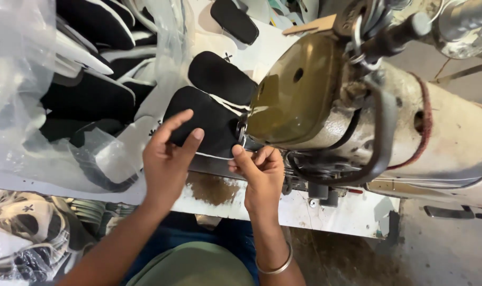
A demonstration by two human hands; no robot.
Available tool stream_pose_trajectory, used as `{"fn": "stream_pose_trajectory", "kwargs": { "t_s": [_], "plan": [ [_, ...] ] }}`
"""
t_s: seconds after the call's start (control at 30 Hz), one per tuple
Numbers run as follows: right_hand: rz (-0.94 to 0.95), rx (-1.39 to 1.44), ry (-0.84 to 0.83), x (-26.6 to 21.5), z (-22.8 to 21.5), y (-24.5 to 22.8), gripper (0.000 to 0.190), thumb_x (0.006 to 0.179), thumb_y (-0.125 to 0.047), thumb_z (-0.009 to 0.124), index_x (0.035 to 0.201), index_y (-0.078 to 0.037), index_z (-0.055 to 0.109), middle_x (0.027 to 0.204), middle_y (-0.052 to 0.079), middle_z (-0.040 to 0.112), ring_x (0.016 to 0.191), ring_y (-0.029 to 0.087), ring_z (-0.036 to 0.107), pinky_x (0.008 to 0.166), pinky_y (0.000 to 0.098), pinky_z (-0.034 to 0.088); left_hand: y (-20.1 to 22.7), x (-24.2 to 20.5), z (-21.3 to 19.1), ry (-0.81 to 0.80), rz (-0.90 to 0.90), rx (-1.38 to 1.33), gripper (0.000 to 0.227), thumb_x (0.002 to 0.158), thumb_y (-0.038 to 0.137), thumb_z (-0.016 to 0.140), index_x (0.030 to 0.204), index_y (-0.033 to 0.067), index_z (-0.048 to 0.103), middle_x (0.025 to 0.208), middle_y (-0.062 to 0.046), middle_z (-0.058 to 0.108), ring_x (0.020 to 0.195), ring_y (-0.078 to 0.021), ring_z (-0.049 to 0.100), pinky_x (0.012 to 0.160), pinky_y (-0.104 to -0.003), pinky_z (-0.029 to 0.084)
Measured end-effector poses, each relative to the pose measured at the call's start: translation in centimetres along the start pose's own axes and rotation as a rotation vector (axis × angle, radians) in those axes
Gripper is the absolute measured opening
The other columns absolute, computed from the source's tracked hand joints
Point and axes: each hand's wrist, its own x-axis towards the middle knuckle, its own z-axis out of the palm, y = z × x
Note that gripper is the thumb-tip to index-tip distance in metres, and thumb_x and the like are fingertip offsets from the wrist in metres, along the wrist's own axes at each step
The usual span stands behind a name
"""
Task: The person operates a sewing machine to stitch black fabric onto white slipper soles. They repeatedly pick up a sole, align it under the needle, guide it through the machine, and then place the finished item aside. The workspace is cluttered with piles of materials and plastic bags.
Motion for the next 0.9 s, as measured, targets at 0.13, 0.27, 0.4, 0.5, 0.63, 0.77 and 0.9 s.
{"fn": "stream_pose_trajectory", "kwargs": {
  "t_s": [0.13,0.27,0.4,0.5,0.63,0.77,0.9],
  "plan": [
    [-0.004,-0.056,0.114,0.2,0.4,0.0,0.038,0.090,0.001,0.077,0.084,-0.012,0.042,0.075,0.010,0.070,0.064,0.017,0.070,0.058,0.0296,0.057,1.5,0.9,-0.8,-0.002,0.014,0.060,0.038,0.094,0.015,0.076,0.130,0.0052,0.068,0.092,0.009,0.065,0.054,0.0045,0.036,0.047,-0.018,0.026],
    [-0.052,-0.142,0.120,0.0,0.4,0.2,0.036,0.095,-0.002,0.075,0.082,-0.010,0.042,0.077,0.011,0.070,0.066,0.018,0.071,0.061,0.0309,0.060,0.2,-0.5,-1.2,-0.012,0.075,0.095,0.037,0.094,0.014,0.077,0.129,0.0048,0.069,0.106,0.005,0.068,0.062,0.0040,0.042,0.052,-0.016,0.032],
    [0.011,-0.030,0.020,-0.4,-0.8,0.2,0.028,0.094,-0.003,0.073,0.086,-0.009,0.047,0.082,0.007,0.069,0.074,0.016,0.072,0.068,0.0300,0.061,-1.6,-4.3,-0.4,-0.013,-0.005,0.160,0.032,0.091,0.013,0.079,0.122,0.0061,0.073,0.104,0.002,0.072,0.063,0.0024,0.049,0.051,-0.016,0.035],
    [-0.056,-0.041,-0.086,-0.8,-2.0,1.0,0.038,0.094,0.008,0.079,0.089,-0.010,0.045,0.088,0.008,0.068,0.075,0.010,0.063,0.070,0.0259,0.054,-3.4,-5.5,0.7,-0.049,-0.039,0.107,0.027,0.091,0.010,0.078,0.118,0.0062,0.076,0.101,0.001,0.072,0.068,0.0017,0.055,0.054,-0.017,0.039],
    [-0.044,-0.031,-0.042,-0.9,-1.8,0.7,0.035,0.090,0.008,0.076,0.087,-0.009,0.046,0.090,0.011,0.072,0.076,0.012,0.066,0.072,0.0267,0.056,-3.8,-5.1,1.5,-0.069,0.014,0.059,0.029,0.093,0.007,0.076,0.122,0.0045,0.074,0.101,0.000,0.070,0.074,-0.0006,0.053,0.060,-0.019,0.042],
    [-0.032,-0.063,-0.010,-0.9,-1.4,0.0,0.033,0.090,0.006,0.076,0.088,-0.009,0.047,0.092,0.012,0.073,0.079,0.013,0.069,0.074,0.0298,0.060,-2.7,-3.9,2.5,-0.106,0.051,0.020,0.033,0.095,0.006,0.073,0.128,0.0039,0.070,0.108,-0.001,0.073,0.084,-0.0031,0.060,0.067,-0.021,0.050],
    [-0.017,-0.087,-0.058,-1.6,-3.3,-0.8,0.027,0.089,0.003,0.075,0.090,-0.009,0.050,0.096,0.013,0.075,0.087,0.015,0.073,0.081,0.0297,0.063,-1.8,-3.0,3.4,-0.104,0.002,0.060,0.035,0.094,0.008,0.073,0.129,0.0050,0.070,0.104,-0.002,0.074,0.079,-0.0033,0.060,0.062,-0.021,0.050]
  ]
}}
